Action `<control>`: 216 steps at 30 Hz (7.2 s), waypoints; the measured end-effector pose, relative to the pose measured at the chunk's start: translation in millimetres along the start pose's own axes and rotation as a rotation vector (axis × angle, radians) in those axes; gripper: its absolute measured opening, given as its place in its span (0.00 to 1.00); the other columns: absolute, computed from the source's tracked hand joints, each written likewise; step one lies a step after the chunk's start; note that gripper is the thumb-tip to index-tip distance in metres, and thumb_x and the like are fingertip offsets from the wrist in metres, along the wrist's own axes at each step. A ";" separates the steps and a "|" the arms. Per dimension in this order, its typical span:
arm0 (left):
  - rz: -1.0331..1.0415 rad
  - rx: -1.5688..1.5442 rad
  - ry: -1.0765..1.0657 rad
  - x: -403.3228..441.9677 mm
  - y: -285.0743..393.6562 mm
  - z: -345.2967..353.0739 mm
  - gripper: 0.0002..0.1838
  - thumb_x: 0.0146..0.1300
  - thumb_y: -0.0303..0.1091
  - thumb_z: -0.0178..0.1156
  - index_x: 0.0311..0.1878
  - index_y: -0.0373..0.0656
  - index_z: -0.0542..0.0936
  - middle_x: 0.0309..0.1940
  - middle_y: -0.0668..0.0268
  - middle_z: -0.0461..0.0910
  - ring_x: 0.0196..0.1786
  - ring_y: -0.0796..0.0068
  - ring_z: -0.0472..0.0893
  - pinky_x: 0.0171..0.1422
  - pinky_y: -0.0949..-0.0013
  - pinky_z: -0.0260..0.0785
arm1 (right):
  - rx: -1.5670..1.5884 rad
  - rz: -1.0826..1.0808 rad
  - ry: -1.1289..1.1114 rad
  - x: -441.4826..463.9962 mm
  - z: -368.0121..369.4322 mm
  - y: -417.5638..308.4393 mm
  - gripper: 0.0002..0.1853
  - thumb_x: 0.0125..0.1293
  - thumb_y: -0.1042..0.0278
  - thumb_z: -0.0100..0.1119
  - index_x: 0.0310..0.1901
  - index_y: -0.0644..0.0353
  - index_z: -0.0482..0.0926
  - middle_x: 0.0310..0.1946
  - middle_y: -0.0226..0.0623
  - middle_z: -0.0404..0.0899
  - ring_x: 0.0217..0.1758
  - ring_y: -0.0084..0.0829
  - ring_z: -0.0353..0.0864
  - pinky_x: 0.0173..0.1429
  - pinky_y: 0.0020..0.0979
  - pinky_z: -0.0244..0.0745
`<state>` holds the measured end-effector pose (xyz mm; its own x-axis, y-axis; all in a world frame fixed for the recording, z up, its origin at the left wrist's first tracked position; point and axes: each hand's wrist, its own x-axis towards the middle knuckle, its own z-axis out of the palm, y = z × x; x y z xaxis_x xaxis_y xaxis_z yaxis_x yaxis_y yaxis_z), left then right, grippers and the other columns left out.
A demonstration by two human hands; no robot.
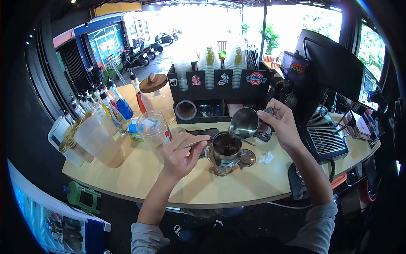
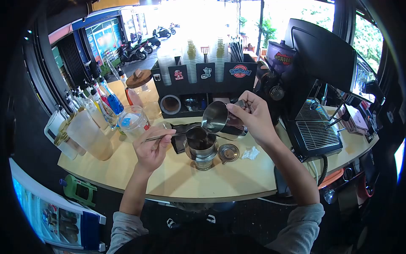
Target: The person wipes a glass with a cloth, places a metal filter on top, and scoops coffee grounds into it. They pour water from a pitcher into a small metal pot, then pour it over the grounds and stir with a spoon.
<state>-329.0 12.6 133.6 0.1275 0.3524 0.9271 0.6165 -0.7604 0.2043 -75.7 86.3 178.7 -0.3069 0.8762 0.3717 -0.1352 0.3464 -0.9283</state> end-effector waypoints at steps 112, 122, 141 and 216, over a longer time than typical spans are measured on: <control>0.240 0.204 -0.103 2.1 14.0 12.1 0.15 0.49 0.26 0.68 0.42 0.39 0.80 0.26 0.67 0.76 0.28 0.70 0.76 0.33 0.68 0.69 | -0.144 0.213 0.403 12.6 -87.3 200.5 0.05 0.62 0.71 0.59 0.34 0.62 0.73 0.28 0.28 0.72 0.30 0.21 0.69 0.38 0.22 0.65; 0.212 0.127 -0.223 -1.7 28.1 30.2 0.12 0.48 0.27 0.70 0.36 0.39 0.81 0.33 0.62 0.79 0.34 0.65 0.79 0.38 0.67 0.71 | -0.595 -0.616 -0.368 -44.9 42.1 5.3 0.24 0.57 0.76 0.62 0.57 0.60 0.74 0.49 0.39 0.76 0.40 0.32 0.77 0.42 0.30 0.75; -0.576 -0.304 -0.169 -40.4 3.7 65.0 0.43 0.36 0.43 0.80 0.54 0.36 0.68 0.44 0.56 0.79 0.49 0.64 0.80 0.55 0.64 0.71 | -0.807 -0.640 -0.376 -53.4 31.9 12.9 0.15 0.59 0.75 0.58 0.49 0.61 0.75 0.37 0.41 0.77 0.39 0.42 0.79 0.40 0.38 0.77; -0.352 -0.360 -0.466 -17.1 -37.2 49.0 0.46 0.38 0.36 0.74 0.64 0.50 0.63 0.63 0.62 0.69 0.68 0.60 0.66 0.76 0.46 0.37 | -0.230 -0.259 -0.453 -7.2 1.8 5.7 0.09 0.73 0.70 0.43 0.43 0.65 0.73 0.40 0.40 0.81 0.37 0.22 0.79 0.43 0.26 0.76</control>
<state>-316.0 61.6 94.7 0.3377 0.7485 0.5707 0.3961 -0.6630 0.6352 -76.0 81.3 170.8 -0.6710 0.5396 0.5085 -0.0669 0.6390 -0.7663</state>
